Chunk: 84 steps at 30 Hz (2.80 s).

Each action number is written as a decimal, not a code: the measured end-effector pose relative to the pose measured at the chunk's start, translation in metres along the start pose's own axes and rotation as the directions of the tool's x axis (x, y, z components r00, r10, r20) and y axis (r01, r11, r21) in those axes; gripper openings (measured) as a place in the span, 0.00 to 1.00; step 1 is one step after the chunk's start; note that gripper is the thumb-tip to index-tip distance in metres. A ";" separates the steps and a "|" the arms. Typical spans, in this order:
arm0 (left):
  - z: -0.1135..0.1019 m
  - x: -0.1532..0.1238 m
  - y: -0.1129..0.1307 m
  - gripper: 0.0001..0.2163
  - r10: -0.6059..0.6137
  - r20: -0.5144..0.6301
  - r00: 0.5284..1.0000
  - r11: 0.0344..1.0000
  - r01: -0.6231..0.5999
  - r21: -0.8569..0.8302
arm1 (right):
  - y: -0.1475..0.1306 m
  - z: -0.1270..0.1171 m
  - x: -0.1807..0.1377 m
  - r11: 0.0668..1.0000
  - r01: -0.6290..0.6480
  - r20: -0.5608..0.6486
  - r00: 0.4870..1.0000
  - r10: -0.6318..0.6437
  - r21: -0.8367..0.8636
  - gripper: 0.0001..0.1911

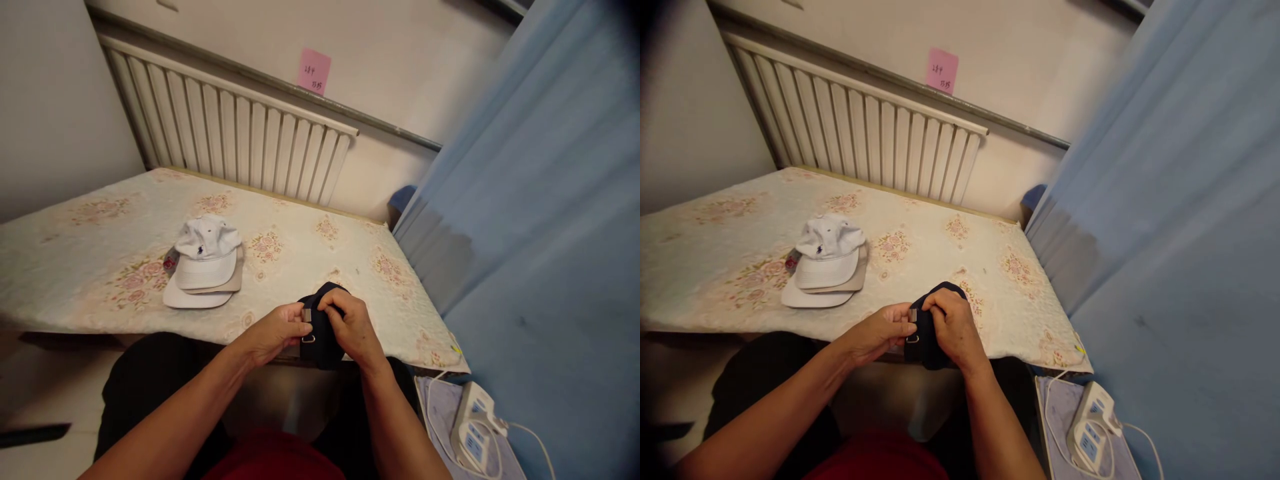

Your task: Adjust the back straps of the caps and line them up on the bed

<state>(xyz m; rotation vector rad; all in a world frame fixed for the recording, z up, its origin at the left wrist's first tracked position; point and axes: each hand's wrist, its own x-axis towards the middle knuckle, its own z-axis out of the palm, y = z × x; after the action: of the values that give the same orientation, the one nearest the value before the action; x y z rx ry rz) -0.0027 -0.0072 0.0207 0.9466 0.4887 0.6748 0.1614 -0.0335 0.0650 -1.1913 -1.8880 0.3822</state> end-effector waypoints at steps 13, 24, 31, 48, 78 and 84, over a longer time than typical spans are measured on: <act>0.019 0.004 0.014 0.08 0.221 -0.222 0.950 0.958 -0.255 -0.133 | -0.008 0.010 -0.020 0.998 -0.034 -0.561 0.828 -0.004 -0.056 0.10; 0.032 0.012 0.021 0.08 0.315 -0.469 0.825 0.856 -0.461 -0.236 | 0.009 0.077 -0.045 0.989 -0.089 -0.518 0.855 0.018 -0.114 0.19; 0.031 0.008 0.011 0.08 0.293 -0.494 0.819 0.873 -0.440 -0.212 | 0.026 0.085 -0.039 0.980 -0.004 -0.510 0.854 -0.100 -0.199 0.13; 0.024 0.006 0.001 0.11 0.237 -0.608 0.758 0.867 -0.447 -0.220 | 0.021 0.090 -0.036 0.989 0.012 -0.470 0.879 -0.082 -0.149 0.08; 0.026 0.005 -0.008 0.12 0.211 -0.602 0.770 0.852 -0.447 -0.272 | 0.029 0.104 -0.037 0.957 0.008 -0.507 0.847 -0.160 -0.289 0.11; 0.027 0.004 -0.008 0.10 0.206 -0.596 0.776 0.866 -0.428 -0.259 | 0.027 0.103 -0.037 0.960 -0.010 -0.516 0.845 -0.141 -0.279 0.10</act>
<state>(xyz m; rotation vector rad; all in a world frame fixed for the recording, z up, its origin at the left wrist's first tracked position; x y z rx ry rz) 0.0200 -0.0231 0.0277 0.4449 0.6776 1.3327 0.1031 -0.0338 -0.0313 -1.2459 -1.5083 -0.2458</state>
